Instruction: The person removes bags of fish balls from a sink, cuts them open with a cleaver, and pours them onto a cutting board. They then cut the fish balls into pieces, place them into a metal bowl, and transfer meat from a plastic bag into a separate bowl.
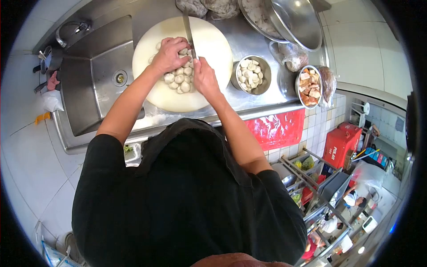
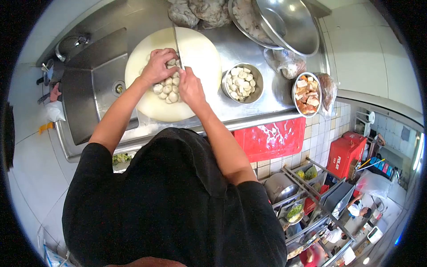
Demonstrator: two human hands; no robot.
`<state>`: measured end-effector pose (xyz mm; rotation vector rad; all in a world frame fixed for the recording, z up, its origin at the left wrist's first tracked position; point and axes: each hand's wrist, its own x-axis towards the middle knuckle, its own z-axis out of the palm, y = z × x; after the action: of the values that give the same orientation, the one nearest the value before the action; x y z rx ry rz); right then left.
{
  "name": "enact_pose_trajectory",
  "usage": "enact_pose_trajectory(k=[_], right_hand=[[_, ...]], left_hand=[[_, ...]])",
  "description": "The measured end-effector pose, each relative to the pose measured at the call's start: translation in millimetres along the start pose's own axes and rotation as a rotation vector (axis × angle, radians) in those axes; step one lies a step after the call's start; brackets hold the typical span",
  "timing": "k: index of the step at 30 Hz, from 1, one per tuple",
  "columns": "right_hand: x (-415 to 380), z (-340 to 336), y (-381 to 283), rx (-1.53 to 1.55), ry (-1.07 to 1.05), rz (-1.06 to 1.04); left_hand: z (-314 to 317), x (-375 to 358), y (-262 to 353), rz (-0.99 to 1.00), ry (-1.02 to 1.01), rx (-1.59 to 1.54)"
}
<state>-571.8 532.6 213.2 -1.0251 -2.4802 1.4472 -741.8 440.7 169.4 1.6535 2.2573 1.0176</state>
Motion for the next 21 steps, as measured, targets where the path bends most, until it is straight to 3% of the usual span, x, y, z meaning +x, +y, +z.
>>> enact_pose_trajectory(k=[5,8,11,14,17,21], right_hand=[[30.1,-16.0,-15.3,0.184,-0.031,0.099],[14.5,-27.0,-17.4,0.186,-0.017,0.088],[-19.9,-43.8,-27.9,0.227,-0.059,0.131],[-55.6,-46.2,-22.6,0.275,-0.106,0.171],[-80.9,-43.7,-18.0,0.281,-0.123,0.211],[-87.5,-32.8,-4.3,0.258,-0.134,0.21]], left_hand=[[-1.9,-7.8,-9.3,0.027,0.036,-0.047],[-13.4,-15.3,-2.5,-0.195,0.036,-0.329],[-20.5,-23.2,-2.1,-0.099,0.104,-0.197],[-23.7,-32.8,0.1,-0.051,0.041,-0.045],[-21.6,-38.6,6.8,-0.093,0.054,-0.11],[-25.0,-31.5,9.2,-0.098,0.171,0.04]])
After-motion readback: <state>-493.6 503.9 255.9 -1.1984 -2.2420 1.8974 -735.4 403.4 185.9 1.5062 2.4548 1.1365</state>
